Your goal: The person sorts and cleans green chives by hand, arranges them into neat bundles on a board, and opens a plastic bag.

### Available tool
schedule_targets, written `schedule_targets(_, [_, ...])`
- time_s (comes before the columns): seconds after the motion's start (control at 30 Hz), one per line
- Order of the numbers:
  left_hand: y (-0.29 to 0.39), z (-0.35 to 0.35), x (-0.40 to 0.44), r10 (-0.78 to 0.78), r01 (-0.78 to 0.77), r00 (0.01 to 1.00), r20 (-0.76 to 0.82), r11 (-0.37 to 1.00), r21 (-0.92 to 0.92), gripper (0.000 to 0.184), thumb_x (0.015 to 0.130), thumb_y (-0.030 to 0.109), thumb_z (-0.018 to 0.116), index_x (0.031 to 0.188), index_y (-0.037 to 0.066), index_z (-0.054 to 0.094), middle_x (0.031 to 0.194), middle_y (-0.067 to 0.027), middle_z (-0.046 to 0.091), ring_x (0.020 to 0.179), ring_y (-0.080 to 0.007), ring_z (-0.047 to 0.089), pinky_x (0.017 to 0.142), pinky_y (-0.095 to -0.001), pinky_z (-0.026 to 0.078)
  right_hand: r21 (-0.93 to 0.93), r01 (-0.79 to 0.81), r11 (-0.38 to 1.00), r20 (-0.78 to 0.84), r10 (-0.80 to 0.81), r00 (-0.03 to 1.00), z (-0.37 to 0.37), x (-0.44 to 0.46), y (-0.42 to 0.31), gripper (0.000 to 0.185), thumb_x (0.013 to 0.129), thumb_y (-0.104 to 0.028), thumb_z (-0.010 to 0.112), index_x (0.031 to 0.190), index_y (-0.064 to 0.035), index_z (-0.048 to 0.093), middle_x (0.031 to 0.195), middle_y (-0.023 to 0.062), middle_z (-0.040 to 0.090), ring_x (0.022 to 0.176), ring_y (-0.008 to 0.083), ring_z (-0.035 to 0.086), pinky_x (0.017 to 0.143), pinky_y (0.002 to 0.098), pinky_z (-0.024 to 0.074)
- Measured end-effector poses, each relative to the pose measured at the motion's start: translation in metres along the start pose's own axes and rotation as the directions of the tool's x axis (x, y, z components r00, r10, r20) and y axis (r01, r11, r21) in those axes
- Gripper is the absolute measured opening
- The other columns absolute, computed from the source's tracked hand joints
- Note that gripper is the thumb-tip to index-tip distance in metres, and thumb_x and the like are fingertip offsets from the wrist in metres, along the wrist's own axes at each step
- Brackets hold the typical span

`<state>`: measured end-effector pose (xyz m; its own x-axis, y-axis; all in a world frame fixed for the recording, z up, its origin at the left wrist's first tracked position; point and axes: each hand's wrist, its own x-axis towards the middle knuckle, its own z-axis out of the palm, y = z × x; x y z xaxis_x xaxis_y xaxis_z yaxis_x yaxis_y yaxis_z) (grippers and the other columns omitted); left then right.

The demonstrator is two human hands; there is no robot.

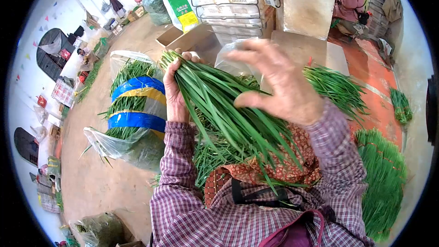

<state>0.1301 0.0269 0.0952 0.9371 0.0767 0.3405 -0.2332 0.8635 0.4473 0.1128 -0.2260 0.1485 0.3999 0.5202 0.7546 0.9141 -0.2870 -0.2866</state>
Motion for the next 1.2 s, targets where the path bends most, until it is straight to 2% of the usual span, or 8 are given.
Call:
schedule_targets(0.23, [0.042,-0.006,0.027,0.113,-0.117,0.990,0.089,0.992,0.041,0.022,0.083,0.008,0.062,0.105,0.006,0.057,0.090,-0.0066,0.061,0.091,-0.0225,0.058,0.094,-0.0388,0.046,-0.162,-0.004,0.987,0.316,0.056,0.947,0.107,-0.083,0.043,0.066,0.071,-0.024,0.080,0.130,-0.0289,0.050,0.124,0.0184,0.048,0.088,0.0304,0.062,0.063,0.0405,0.0586])
schedule_targets(0.33, [0.058,-0.005,0.030,0.222,-0.243,0.969,0.111,0.939,0.242,0.021,0.082,0.008,0.062,0.103,0.003,0.058,0.092,-0.0083,0.062,0.090,-0.0227,0.058,0.095,-0.0380,0.045,-0.279,-0.212,0.937,0.784,0.350,0.514,0.102,-0.144,0.053,0.036,0.081,-0.027,0.070,0.115,-0.0180,0.063,0.105,0.0163,0.060,0.087,0.0249,0.065,0.071,0.0399,0.0579])
schedule_targets(0.43, [0.051,0.024,0.012,0.293,-0.242,0.954,0.065,0.620,0.747,0.029,0.077,0.007,0.066,0.105,0.006,0.055,0.095,-0.0091,0.061,0.086,-0.0198,0.062,0.081,-0.0356,0.053,-0.382,-0.532,0.755,0.701,0.612,0.366,0.071,-0.154,0.048,0.025,0.081,-0.023,0.069,0.104,-0.0122,0.068,0.102,0.0074,0.065,0.096,0.0248,0.062,0.084,0.0400,0.0530])
schedule_targets(0.47, [0.038,0.041,0.003,0.282,-0.170,0.959,0.030,0.489,0.855,0.028,0.077,0.008,0.067,0.103,0.006,0.056,0.094,-0.0078,0.062,0.085,-0.0191,0.062,0.079,-0.0342,0.054,-0.385,-0.527,0.758,0.707,0.609,0.359,0.060,-0.161,0.054,0.025,0.081,-0.023,0.069,0.104,-0.0122,0.068,0.102,0.0074,0.065,0.096,0.0248,0.062,0.084,0.0400,0.0530])
schedule_targets(0.53, [0.004,0.057,-0.009,0.152,-0.277,0.955,0.256,0.142,0.950,0.027,0.074,0.010,0.070,0.098,0.006,0.059,0.090,-0.0054,0.063,0.085,-0.0174,0.062,0.078,-0.0318,0.053,-0.227,-0.380,0.897,0.359,0.440,0.823,0.037,-0.174,0.069,0.021,0.082,-0.021,0.066,0.099,-0.0092,0.069,0.103,0.0081,0.064,0.093,0.0279,0.062,0.082,0.0374,0.0516])
schedule_targets(0.67, [-0.093,0.057,-0.039,-0.096,-0.734,0.679,0.728,-0.119,0.669,0.023,0.068,0.008,0.071,0.089,0.007,0.061,0.080,-0.0072,0.060,0.075,-0.0197,0.061,0.068,-0.0344,0.050,-0.187,-0.502,0.844,0.154,0.530,0.834,0.000,-0.173,0.065,0.025,0.084,-0.017,0.062,0.107,-0.0070,0.066,0.101,0.0107,0.063,0.092,0.0290,0.063,0.079,0.0374,0.0524])
schedule_targets(0.9, [-0.244,0.055,-0.159,-0.479,-0.813,0.474,0.739,0.083,0.576,0.020,0.069,0.018,0.061,0.085,0.008,0.056,0.078,-0.0062,0.053,0.079,-0.0211,0.053,0.070,-0.0343,0.043,0.062,-0.676,0.735,-0.210,0.671,0.711,-0.054,-0.188,0.050,0.030,0.092,-0.021,0.059,0.111,0.0023,0.060,0.096,0.0106,0.065,0.083,0.0168,0.062,0.076,0.0307,0.0502])
schedule_targets(1.2, [-0.281,0.043,-0.221,-0.735,-0.956,0.172,0.656,0.036,0.291,0.015,0.077,0.026,0.057,0.077,0.011,0.062,0.073,-0.0011,0.059,0.077,-0.0187,0.057,0.074,-0.0316,0.039,0.247,-0.768,0.591,0.140,0.762,0.632,-0.050,-0.152,-0.004,0.013,0.089,-0.009,0.059,0.097,0.0011,0.064,0.083,0.0035,0.064,0.069,0.0089,0.058,0.063,0.0238,0.0480])
